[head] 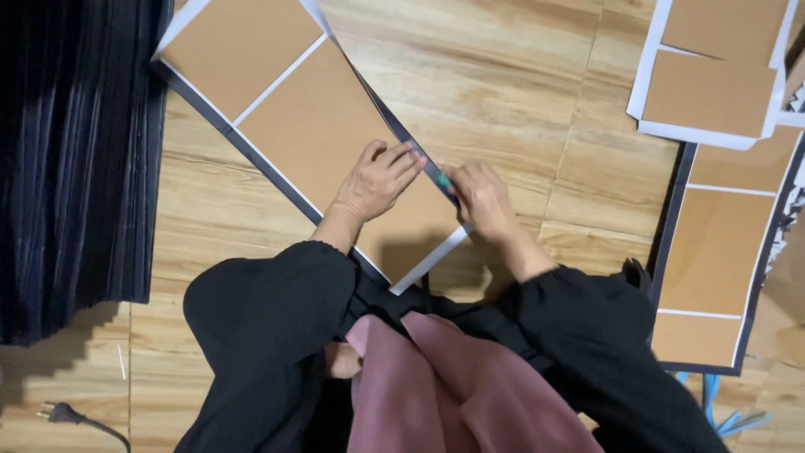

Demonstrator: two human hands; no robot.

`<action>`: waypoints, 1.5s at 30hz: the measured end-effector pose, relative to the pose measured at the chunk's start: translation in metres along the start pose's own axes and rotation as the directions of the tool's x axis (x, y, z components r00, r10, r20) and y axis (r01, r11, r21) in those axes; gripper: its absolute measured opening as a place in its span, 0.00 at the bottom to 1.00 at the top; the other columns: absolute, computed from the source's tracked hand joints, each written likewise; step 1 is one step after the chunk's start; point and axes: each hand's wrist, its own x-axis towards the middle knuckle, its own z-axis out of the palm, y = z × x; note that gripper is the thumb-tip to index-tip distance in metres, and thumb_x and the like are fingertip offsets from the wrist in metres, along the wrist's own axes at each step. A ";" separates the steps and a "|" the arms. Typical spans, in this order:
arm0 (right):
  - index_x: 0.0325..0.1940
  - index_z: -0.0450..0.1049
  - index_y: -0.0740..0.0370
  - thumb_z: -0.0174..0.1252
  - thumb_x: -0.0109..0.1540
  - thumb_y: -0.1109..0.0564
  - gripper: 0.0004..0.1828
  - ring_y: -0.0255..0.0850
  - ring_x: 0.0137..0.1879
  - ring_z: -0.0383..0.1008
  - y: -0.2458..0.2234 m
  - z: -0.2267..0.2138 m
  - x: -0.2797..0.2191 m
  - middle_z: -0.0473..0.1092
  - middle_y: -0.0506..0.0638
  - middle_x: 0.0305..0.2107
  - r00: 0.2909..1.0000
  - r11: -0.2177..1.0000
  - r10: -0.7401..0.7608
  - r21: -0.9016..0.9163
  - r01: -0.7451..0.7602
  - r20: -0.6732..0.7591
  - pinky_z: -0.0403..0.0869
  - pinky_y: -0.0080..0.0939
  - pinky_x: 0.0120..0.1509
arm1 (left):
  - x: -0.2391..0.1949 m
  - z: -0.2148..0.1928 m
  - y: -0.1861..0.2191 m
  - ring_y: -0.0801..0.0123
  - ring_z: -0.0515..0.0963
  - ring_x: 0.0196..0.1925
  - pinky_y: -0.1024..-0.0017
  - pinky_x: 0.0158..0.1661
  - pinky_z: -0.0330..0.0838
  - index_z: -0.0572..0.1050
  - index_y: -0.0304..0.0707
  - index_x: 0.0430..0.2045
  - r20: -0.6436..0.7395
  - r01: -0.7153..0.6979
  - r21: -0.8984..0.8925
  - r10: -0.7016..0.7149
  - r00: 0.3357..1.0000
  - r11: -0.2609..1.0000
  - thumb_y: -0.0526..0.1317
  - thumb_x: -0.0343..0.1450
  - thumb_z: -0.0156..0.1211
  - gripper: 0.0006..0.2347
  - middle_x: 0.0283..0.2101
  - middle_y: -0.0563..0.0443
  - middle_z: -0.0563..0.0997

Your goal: Smoothing the edges of cardboard panels using a small hand tool to ensure proper adhesion of the wrap.

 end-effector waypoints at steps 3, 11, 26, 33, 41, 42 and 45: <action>0.36 0.68 0.55 0.47 0.60 0.51 0.08 0.44 0.33 0.64 -0.002 0.001 -0.044 0.61 0.48 0.25 0.995 0.989 -0.095 -0.107 0.097 0.027 0.68 0.39 0.38 | 0.002 -0.004 0.002 0.68 0.69 0.48 0.66 0.45 0.60 0.70 0.46 0.34 0.004 0.016 -0.021 -0.016 1.000 1.000 0.39 0.72 0.33 0.11 0.37 0.56 0.70; 0.34 0.68 0.60 0.56 0.55 0.58 0.07 0.51 0.35 0.65 0.001 -0.003 0.016 0.61 0.52 0.25 0.996 0.993 0.085 0.082 -0.087 0.029 0.68 0.46 0.38 | 0.008 -0.017 0.002 0.70 0.69 0.45 0.69 0.44 0.59 0.69 0.45 0.29 -0.030 0.041 0.022 -0.040 0.999 0.999 0.39 0.72 0.36 0.09 0.33 0.56 0.69; 0.29 0.65 0.57 0.56 0.53 0.56 0.06 0.49 0.38 0.68 -0.009 -0.013 0.029 0.63 0.50 0.24 0.960 0.960 0.177 0.178 -0.217 0.216 0.68 0.45 0.40 | -0.009 -0.002 -0.080 0.60 0.59 0.61 0.48 0.57 0.49 0.65 0.49 0.50 0.164 0.078 0.039 -0.083 0.983 0.996 0.48 0.68 0.39 0.17 0.54 0.54 0.67; 0.32 0.67 0.59 0.58 0.53 0.57 0.07 0.52 0.35 0.66 -0.017 0.022 0.093 0.60 0.53 0.24 0.998 0.996 0.047 0.070 -0.049 0.034 0.66 0.49 0.38 | -0.017 0.001 -0.072 0.67 0.67 0.52 0.63 0.52 0.59 0.69 0.47 0.36 -0.001 0.126 0.046 -0.126 0.992 0.991 0.41 0.72 0.32 0.12 0.41 0.57 0.71; 0.31 0.68 0.56 0.59 0.52 0.54 0.08 0.49 0.34 0.68 -0.009 0.032 0.071 0.62 0.50 0.22 0.985 0.988 0.075 0.120 -0.094 0.154 0.68 0.45 0.38 | -0.015 0.000 -0.072 0.71 0.68 0.49 0.67 0.49 0.60 0.68 0.47 0.32 -0.033 0.150 0.119 -0.147 0.989 0.981 0.41 0.72 0.33 0.10 0.36 0.59 0.69; 0.32 0.67 0.59 0.60 0.52 0.57 0.09 0.54 0.35 0.68 0.005 0.043 0.080 0.63 0.54 0.23 0.990 0.977 0.127 0.166 -0.135 0.061 0.67 0.49 0.39 | -0.015 0.000 -0.071 0.70 0.68 0.48 0.67 0.48 0.60 0.68 0.47 0.31 -0.052 0.145 0.115 -0.139 0.989 0.983 0.41 0.73 0.32 0.11 0.36 0.58 0.68; 0.33 0.67 0.62 0.59 0.53 0.59 0.09 0.55 0.36 0.66 -0.016 0.032 0.114 0.61 0.56 0.25 0.996 0.995 0.090 0.051 -0.091 0.010 0.67 0.51 0.39 | -0.006 -0.011 -0.077 0.70 0.68 0.47 0.67 0.48 0.59 0.67 0.47 0.24 -0.065 0.141 0.105 -0.135 0.989 0.984 0.40 0.72 0.33 0.11 0.33 0.57 0.67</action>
